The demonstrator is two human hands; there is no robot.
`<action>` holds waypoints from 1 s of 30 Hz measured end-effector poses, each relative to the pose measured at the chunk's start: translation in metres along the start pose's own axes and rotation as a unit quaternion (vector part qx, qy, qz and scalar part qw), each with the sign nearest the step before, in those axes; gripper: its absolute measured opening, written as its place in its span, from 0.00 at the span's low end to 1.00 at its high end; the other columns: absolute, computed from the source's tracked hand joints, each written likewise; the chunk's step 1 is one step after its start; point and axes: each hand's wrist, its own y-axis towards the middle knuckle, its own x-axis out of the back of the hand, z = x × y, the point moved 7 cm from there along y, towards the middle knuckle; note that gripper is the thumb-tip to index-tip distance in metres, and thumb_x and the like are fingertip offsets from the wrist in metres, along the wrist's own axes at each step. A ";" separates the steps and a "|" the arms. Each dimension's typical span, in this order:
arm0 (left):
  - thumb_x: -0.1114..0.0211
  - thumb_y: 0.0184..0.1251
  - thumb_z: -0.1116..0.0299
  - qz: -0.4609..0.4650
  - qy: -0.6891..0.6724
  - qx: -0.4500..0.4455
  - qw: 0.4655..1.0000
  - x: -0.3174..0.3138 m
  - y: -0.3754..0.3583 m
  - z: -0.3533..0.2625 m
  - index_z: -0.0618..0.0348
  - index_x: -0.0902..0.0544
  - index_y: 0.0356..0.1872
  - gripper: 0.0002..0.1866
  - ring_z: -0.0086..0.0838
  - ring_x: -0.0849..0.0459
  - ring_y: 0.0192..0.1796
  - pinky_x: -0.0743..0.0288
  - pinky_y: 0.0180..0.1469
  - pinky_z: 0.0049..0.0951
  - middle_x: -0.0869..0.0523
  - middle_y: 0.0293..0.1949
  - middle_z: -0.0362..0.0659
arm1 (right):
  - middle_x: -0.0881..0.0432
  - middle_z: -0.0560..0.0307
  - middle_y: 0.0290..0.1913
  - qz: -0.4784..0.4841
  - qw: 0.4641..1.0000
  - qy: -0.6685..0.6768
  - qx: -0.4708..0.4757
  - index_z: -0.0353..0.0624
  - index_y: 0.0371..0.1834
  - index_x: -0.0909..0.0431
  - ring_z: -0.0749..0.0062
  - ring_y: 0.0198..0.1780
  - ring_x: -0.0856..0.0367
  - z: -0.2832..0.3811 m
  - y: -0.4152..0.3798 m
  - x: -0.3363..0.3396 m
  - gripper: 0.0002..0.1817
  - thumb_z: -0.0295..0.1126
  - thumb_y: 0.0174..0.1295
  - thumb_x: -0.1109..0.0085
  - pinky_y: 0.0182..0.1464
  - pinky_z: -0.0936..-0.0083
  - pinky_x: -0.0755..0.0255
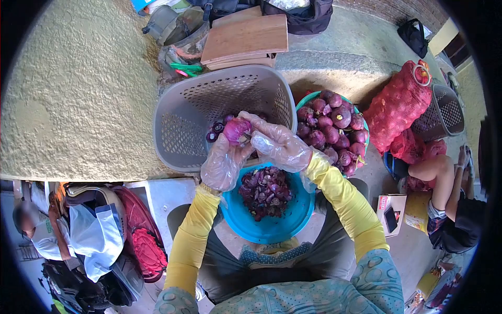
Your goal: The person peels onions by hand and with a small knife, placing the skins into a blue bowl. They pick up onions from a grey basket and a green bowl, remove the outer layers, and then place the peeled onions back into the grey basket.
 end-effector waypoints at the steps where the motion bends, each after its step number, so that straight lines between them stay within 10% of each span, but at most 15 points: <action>1: 0.38 0.77 0.51 -0.009 0.003 -0.006 1.000 -0.002 0.000 -0.002 0.62 0.32 0.72 0.32 0.38 0.22 0.67 0.25 0.71 0.42 0.22 0.66 0.49 | 0.31 0.56 0.74 0.001 1.000 0.000 0.000 0.43 0.85 0.53 0.72 0.71 0.30 -0.001 0.000 0.001 0.37 0.41 0.80 0.49 0.68 0.69 0.30; 9: 0.36 0.76 0.63 -0.026 0.072 -0.016 0.997 0.000 0.006 -0.022 0.65 0.31 0.72 0.29 0.38 0.23 0.69 0.26 0.72 0.40 0.24 0.68 0.49 | 0.22 0.64 0.46 -0.054 0.991 -0.120 0.019 0.39 0.80 0.42 0.85 0.39 0.30 0.022 -0.008 0.006 0.37 0.44 0.75 0.40 0.45 0.84 0.32; 13: 0.32 0.67 0.77 -0.049 0.216 -0.037 0.975 0.002 0.007 -0.029 0.63 0.29 0.72 0.31 0.35 0.25 0.71 0.29 0.72 0.36 0.30 0.74 0.49 | 0.19 0.53 0.52 -0.167 0.970 -0.175 0.015 0.33 0.71 0.37 0.73 0.55 0.21 0.010 -0.005 0.028 0.30 0.40 0.75 0.39 0.62 0.72 0.26; 25: 0.29 0.61 0.74 0.037 0.271 -0.044 0.961 -0.016 0.002 -0.040 0.61 0.29 0.72 0.35 0.41 0.25 0.72 0.35 0.76 0.40 0.27 0.71 0.55 | 0.21 0.58 0.34 -0.053 0.975 -0.172 -0.132 0.38 0.54 0.33 0.73 0.29 0.21 -0.009 -0.013 0.050 0.26 0.54 0.78 0.50 0.32 0.71 0.23; 30: 0.30 0.59 0.76 0.039 0.285 -0.060 0.956 -0.011 0.005 -0.045 0.60 0.27 0.68 0.33 0.41 0.27 0.72 0.35 0.76 0.41 0.27 0.71 0.54 | 0.22 0.57 0.29 -0.091 0.870 -0.387 -0.292 0.39 0.48 0.28 0.73 0.26 0.21 -0.023 -0.023 0.064 0.26 0.57 0.77 0.49 0.28 0.72 0.25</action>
